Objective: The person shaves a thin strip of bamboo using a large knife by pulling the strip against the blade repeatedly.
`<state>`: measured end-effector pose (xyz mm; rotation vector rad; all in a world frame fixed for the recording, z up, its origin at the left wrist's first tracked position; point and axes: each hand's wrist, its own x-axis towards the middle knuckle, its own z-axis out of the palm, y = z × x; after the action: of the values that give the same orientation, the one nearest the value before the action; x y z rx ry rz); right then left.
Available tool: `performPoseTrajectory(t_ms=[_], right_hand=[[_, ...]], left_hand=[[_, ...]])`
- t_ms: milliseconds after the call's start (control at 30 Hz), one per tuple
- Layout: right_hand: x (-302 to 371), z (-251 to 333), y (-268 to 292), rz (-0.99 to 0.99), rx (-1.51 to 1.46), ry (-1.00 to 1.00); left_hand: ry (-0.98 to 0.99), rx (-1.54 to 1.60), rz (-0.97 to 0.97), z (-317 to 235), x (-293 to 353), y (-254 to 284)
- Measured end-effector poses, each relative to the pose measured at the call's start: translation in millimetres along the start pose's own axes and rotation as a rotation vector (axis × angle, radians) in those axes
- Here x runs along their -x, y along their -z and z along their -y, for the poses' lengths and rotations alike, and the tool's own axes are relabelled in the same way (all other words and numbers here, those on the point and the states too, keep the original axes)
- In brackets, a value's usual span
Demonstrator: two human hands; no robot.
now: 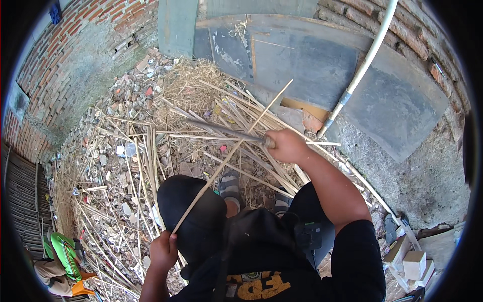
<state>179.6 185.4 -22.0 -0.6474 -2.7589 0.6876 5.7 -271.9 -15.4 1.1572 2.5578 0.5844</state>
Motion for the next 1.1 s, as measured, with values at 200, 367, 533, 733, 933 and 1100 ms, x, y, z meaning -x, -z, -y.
performPoseTrajectory(t_ms=[200,367,533,733,933,1100], right_hand=[[0,34,-10,0.190,0.006,0.143],[-9,-14,-4,0.029,0.006,-0.118],[2,40,-15,0.146,0.099,0.109],[-14,-15,-8,-0.012,-0.015,-0.111],[2,39,-10,0.144,0.116,0.093],[-10,-19,-9,-0.012,-0.033,-0.058]], left_hand=[[-0.014,0.011,-0.004,5,3,-6],[-0.002,-0.032,0.008,1,-2,0],[0.006,-0.011,0.064,5,-1,6],[-0.025,0.007,0.038,9,-6,1],[-0.012,0.063,0.103,12,-5,9],[-0.020,0.101,0.105,16,-11,3]])
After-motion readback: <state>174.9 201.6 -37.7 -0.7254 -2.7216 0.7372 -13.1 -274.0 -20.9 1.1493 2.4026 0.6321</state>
